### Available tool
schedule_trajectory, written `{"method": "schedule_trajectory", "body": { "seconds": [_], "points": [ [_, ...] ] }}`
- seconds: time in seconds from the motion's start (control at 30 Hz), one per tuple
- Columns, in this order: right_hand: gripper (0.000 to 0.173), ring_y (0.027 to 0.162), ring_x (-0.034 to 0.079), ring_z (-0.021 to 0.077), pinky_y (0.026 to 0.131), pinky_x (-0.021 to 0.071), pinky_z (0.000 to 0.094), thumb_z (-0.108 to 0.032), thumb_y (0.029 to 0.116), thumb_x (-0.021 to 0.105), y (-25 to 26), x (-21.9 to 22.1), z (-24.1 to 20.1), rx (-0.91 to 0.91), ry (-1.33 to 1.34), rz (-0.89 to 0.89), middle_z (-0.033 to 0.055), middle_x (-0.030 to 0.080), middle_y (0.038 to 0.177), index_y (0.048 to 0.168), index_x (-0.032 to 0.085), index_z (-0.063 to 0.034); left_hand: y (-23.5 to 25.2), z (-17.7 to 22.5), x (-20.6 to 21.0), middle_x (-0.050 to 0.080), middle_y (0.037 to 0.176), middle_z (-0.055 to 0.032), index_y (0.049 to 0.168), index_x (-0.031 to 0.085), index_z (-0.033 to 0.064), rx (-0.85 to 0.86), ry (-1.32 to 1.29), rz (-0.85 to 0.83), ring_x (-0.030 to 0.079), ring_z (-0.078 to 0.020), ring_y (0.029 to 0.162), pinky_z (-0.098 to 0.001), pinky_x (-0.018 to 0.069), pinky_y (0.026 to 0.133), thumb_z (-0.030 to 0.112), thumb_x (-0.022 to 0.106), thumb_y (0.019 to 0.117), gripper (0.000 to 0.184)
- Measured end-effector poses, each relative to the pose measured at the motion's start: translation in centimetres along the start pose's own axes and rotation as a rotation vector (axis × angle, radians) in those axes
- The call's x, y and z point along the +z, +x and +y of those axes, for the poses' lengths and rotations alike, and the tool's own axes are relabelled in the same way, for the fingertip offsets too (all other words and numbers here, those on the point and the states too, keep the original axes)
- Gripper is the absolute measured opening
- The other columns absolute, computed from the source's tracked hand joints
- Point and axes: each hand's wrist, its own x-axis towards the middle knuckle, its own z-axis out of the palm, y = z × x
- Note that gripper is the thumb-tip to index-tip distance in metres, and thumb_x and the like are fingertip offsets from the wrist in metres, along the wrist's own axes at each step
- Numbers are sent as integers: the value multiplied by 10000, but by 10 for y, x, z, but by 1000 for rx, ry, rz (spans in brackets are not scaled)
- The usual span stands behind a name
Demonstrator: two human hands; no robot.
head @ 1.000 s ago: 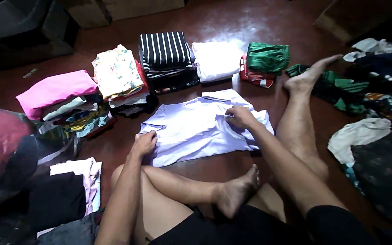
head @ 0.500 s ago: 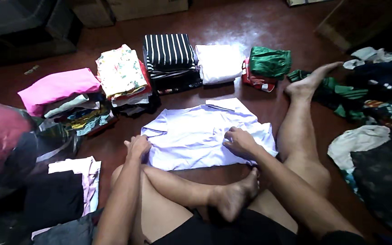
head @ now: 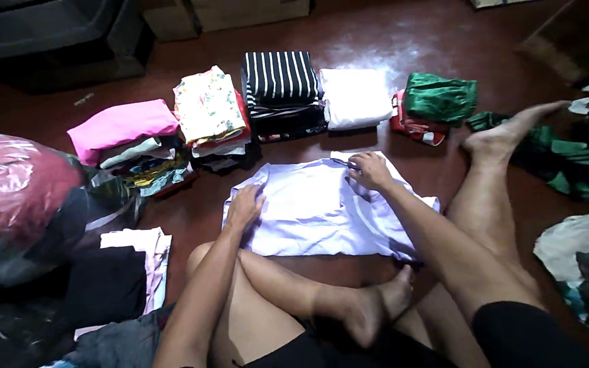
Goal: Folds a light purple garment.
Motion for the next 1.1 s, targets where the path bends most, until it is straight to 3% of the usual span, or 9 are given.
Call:
{"method": "schedule_trajectory", "body": {
  "seconds": [0.1,0.23,0.4,0.57,0.63,0.77,0.83,0.93,1.1],
  "points": [
    [297,1348,500,406,1028,397,701,-328,927,726,-1,-2,-1,-21,15,-2,134,621,1388,1175,760,-169,1,-3,-9,630,1371,-130,1325,652,103,-61,-156,169,584,-332,1281,-558,466,1081,396,593,1024,425],
    [449,1489,299,450,1026,351,745,-483,894,743,7,14,-6,67,13,-150,136,332,1651,1300,705,-296,-1,-3,-13,652,1344,-91,1294,688,138,-67,-255,254,580,-301,1268,-522,455,1084,363,579,1017,374],
    [534,1407,444,428,1046,360,743,-428,940,699,22,20,-5,40,35,-47,146,558,1477,1381,634,-134,-5,-5,-25,721,1221,-27,1151,773,181,-178,-347,281,629,-260,1163,-514,490,1009,347,590,1009,285],
    [246,1137,652,384,983,487,642,-148,929,703,12,-28,1,-8,116,202,183,692,1197,1158,716,-61,-8,0,-41,737,1080,-86,1078,749,102,-272,-490,351,701,-243,951,-526,566,864,197,709,952,162],
    [211,1053,680,382,907,532,628,-53,921,666,3,-51,-4,-20,141,264,191,698,1122,1130,692,-39,-10,1,-45,710,1071,-126,1136,686,60,-264,-576,412,685,-252,904,-498,572,810,119,721,928,219],
    [471,1047,696,376,916,546,625,-15,908,682,-32,-83,-10,-75,172,258,182,704,1167,1366,606,-94,-19,-12,-65,665,1254,-136,1460,460,89,-221,-768,436,685,-217,1033,-440,590,864,25,683,899,607],
    [416,1020,701,356,912,560,580,0,884,703,-58,-87,-11,-195,174,294,189,711,1136,1295,662,-48,-30,-23,-84,654,1291,-129,1392,545,53,-164,-753,380,675,-193,1074,-421,579,916,4,652,920,486],
    [221,922,690,329,811,577,553,30,821,734,-109,-85,-21,-288,164,275,157,698,1008,1029,753,-40,-49,-35,-107,703,1061,-62,1125,668,43,-70,-635,192,663,-123,880,-364,572,791,27,633,958,171],
    [188,893,680,280,768,576,527,-74,842,748,-172,-45,-20,-286,108,108,85,696,993,1014,776,-144,-73,-63,-102,712,1095,-41,1014,720,64,50,-558,-91,679,-139,978,-387,577,878,41,641,920,125]
  ]
}}
